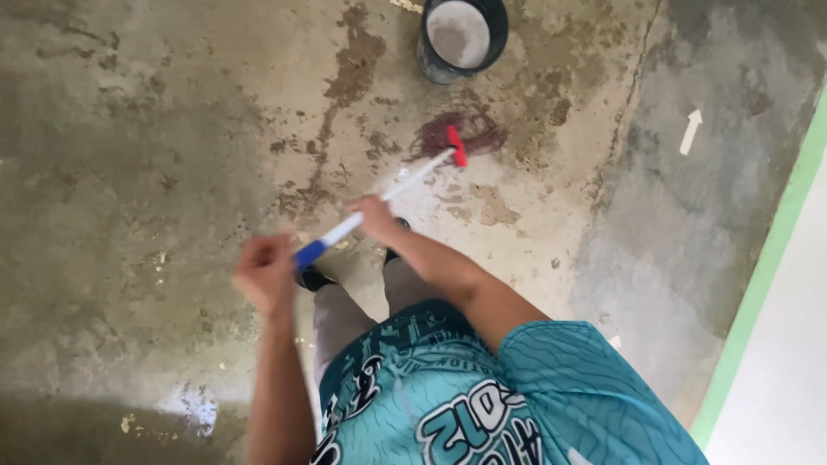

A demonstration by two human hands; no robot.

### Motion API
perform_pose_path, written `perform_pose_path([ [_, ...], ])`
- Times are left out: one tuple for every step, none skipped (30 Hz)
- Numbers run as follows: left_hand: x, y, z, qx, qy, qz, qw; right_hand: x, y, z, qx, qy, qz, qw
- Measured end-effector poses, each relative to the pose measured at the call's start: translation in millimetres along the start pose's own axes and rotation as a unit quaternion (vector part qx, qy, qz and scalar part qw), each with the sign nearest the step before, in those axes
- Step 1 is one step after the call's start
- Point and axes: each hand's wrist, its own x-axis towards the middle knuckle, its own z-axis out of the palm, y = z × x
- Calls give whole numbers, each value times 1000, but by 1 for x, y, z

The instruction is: Mop the concrete floor using a mop and bucket.

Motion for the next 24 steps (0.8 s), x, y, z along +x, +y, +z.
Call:
perform_pose_path([
  [-3, 23, -32, 3, -5, -5, 1000, -10, -50, -5, 1, -3, 7, 1000],
  [-6, 46, -63, 52, 8, -17, 998, -12, -100, -13, 95, -101, 98, 986],
  [-2, 69, -92, 97, 23, -22, 995, 1, -150, -26, 186, -191, 179, 947],
  [-5, 73, -107, 96, 21, -20, 995, 5, -174, -23, 186, -189, 180, 947],
  [-7, 78, -121, 34, 57, 26, 997, 10, -197, -21, 121, -218, 94, 964],
  [-9, 82, -136, -30, 92, 72, 993, 15, -220, -20, 54, -246, 6, 968],
  [-2, 75, -135, -30, 89, 74, 993, 17, -223, -29, 55, -243, 8, 968],
  [6, 67, -135, -73, 87, 87, 990, 19, -227, -38, 44, -258, 13, 965],
  [14, 60, -137, -115, 83, 98, 985, 20, -232, -47, 35, -275, 19, 961],
  [17, 75, -120, -114, 79, 98, 986, 19, -224, -60, 37, -272, 23, 961],
  [21, 90, -101, -68, 72, 71, 992, 21, -216, -75, 37, -282, 63, 957],
  [25, 105, -83, -22, 65, 45, 997, 23, -208, -90, 36, -292, 103, 950],
  [29, 118, -55, -23, 63, 47, 997, 22, -189, -107, 36, -289, 104, 951],
  [32, 130, -29, -44, 30, 36, 998, 21, -170, -124, 67, -231, 138, 961],
  [35, 142, -4, -65, -3, 27, 998, 20, -153, -140, 98, -171, 168, 966],
  [39, 134, 24, -66, -4, 31, 997, 17, -124, -147, 98, -167, 167, 967],
  [44, 128, 54, -56, -14, 46, 997, 16, -95, -154, 79, -90, 172, 978],
  [51, 121, 85, -46, -24, 62, 997, 16, -66, -160, 59, -13, 176, 983],
  [46, 113, 112, -47, -26, 66, 996, 13, -14, -150, 60, -8, 175, 983],
  [42, 105, 139, -52, -60, 52, 995, 10, 37, -141, 65, -1, 194, 979],
  [35, 95, 165, -55, -95, 36, 993, 6, 87, -130, 70, 3, 214, 974],
  [23, 79, 181, -54, -97, 37, 993, 0, 103, -136, 72, 5, 215, 974],
  [9, 63, 196, -47, -114, 26, 992, -7, 120, -141, -35, 12, 220, 975],
  [-3, 48, 211, -39, -132, 15, 990, -13, 137, -147, -143, 19, 222, 964],
])
